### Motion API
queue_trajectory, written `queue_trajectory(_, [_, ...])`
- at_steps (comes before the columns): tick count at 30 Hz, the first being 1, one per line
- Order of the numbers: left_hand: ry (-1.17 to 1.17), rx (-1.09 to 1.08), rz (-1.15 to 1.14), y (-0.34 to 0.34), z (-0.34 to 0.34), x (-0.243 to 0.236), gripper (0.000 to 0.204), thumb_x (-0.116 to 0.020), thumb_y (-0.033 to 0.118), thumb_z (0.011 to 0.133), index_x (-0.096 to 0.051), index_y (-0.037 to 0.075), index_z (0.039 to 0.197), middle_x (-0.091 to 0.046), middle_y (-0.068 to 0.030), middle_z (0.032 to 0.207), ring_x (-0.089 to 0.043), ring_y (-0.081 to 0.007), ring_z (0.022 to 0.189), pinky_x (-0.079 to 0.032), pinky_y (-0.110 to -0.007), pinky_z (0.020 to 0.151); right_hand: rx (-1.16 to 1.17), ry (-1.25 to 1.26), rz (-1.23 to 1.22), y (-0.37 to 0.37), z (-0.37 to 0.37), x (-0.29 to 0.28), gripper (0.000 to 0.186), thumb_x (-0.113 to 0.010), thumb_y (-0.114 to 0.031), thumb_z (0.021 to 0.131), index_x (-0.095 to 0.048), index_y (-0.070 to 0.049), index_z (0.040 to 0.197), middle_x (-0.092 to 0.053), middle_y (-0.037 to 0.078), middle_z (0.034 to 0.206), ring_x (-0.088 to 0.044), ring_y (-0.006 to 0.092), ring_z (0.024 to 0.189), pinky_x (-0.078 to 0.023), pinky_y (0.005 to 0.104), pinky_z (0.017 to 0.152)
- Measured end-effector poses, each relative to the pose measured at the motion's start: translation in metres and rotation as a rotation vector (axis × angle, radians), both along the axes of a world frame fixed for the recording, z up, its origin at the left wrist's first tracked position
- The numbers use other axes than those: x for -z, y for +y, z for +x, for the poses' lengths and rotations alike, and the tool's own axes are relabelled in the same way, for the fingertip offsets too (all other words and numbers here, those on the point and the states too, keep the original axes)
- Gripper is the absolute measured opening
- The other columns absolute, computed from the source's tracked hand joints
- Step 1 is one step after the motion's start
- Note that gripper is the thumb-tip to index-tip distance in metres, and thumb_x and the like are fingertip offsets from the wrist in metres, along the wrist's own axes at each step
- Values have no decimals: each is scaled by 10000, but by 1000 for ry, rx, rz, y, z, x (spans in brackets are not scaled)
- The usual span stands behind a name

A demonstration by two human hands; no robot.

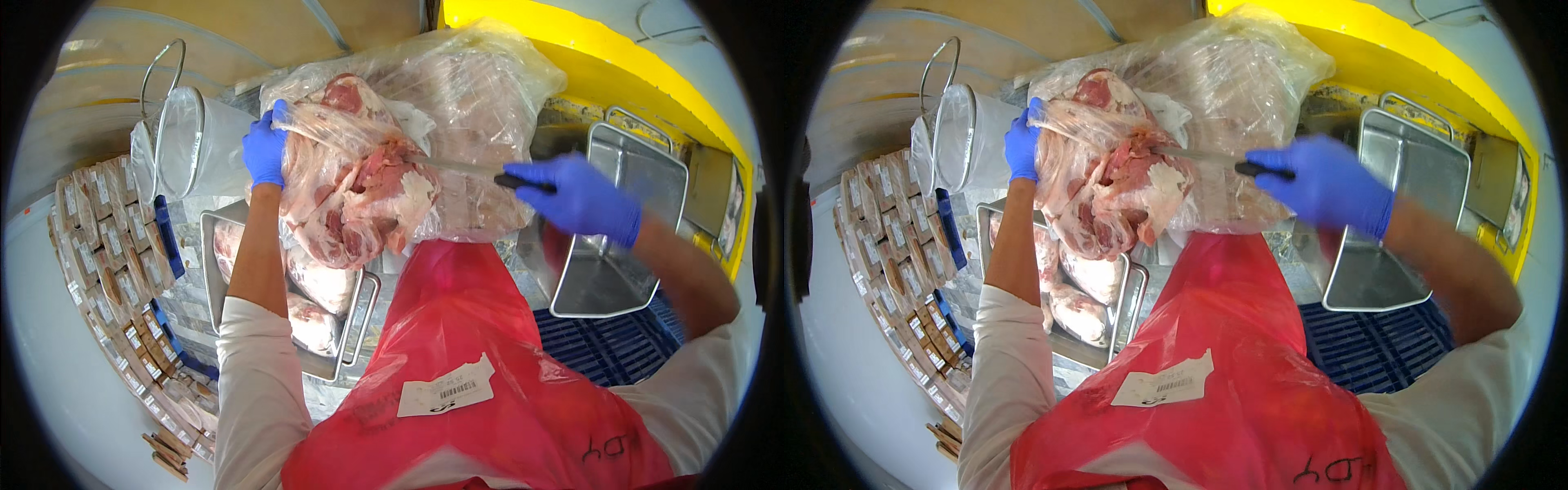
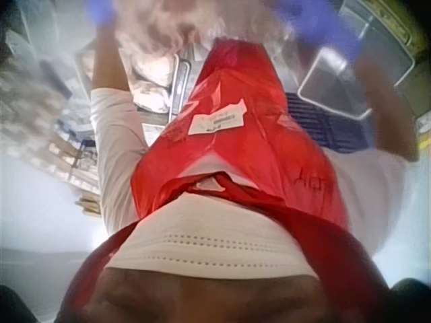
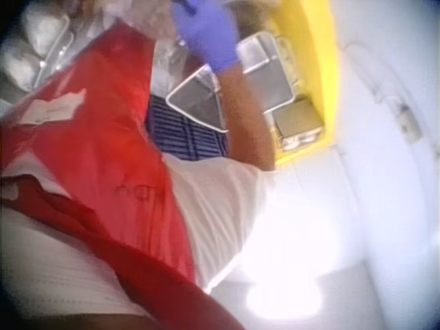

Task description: The person trims fat and connective tissue from large cuts of raw meat using a knife. They place the trimmed pieces into a metal tray and continue processing additional cuts from a plastic-wrapped package.

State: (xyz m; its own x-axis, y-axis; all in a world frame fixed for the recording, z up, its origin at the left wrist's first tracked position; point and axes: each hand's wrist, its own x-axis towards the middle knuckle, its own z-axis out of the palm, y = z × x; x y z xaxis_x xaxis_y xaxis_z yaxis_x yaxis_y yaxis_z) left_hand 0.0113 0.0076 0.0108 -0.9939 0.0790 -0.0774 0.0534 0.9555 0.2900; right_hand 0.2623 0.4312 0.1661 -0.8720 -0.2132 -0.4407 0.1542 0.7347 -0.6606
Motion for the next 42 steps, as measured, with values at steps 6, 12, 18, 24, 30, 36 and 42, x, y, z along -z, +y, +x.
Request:
queue_trajectory(6, [4, -20, -27, 5, -1, 1, 621, -412, 679, 945, -662, 222, 1283, -653, -196, 1212, -601, -461, 1097, -476, -523, 959, 573, 155, -90, -86, 115, 74, 491, -668, -222, 939, -557, -182, 1416, -673, 189, 787, -677, 308, 655, -529, 385, 611])
queue_trajectory(12, [-77, -93, -101, 5, -8, -7, 661, -389, 701, 940, -628, 225, 1332, -645, -184, 1245, -582, -465, 1152, -470, -546, 976, 686, 260, -87, -126, 148, 123, 522, -706, -178, 910, -568, -195, 1414, -676, 173, 830, -683, 292, 672, -537, 375, 621])
queue_trajectory(18, [-135, -91, -81, 5, -14, -8, 757, -331, 742, 936, -622, 172, 1341, -636, -213, 1262, -575, -470, 1178, -455, -548, 998, 775, 338, -210, -156, 163, 145, 524, -690, -168, 925, -547, -165, 1429, -692, 162, 864, -696, 269, 707, -548, 351, 651])
queue_trajectory(24, [-123, -120, -27, -6, -14, -3, 787, -328, 753, 929, -642, 141, 1311, -647, -252, 1231, -587, -482, 1157, -460, -544, 986, 961, 277, -444, -207, 152, 162, 503, -651, -155, 963, -517, -97, 1445, -716, 170, 1109, -715, 223, 932, -546, 313, 804])
queue_trajectory(30, [-99, -68, 30, -4, -16, 1, 787, -346, 747, 929, -629, 126, 1321, -664, -266, 1180, -595, -481, 1143, -463, -544, 981, 1017, 34, -774, -185, 164, 142, 489, -624, -149, 993, -497, -73, 1459, -701, 103, 1232, -619, 94, 1060, -494, 263, 917])
queue_trajectory(36, [-86, -106, 32, 2, -3, -7, 748, -348, 744, 932, -656, 167, 1295, -653, -240, 1224, -595, -463, 1158, -472, -536, 980, 725, 103, -389, -97, 179, 58, 439, -663, -162, 972, -575, -92, 1397, -738, 106, 1094, -625, 60, 902, -507, 250, 802])
queue_trajectory(42, [-49, -98, -25, 10, 3, -9, 690, -363, 734, 937, -670, 219, 1278, -644, -218, 1226, -595, -446, 1147, -480, -523, 968, 348, 116, 33, -46, 115, -26, 408, -689, -241, 939, -633, -171, 1337, -668, 211, 782, -668, 266, 618, -519, 355, 614])
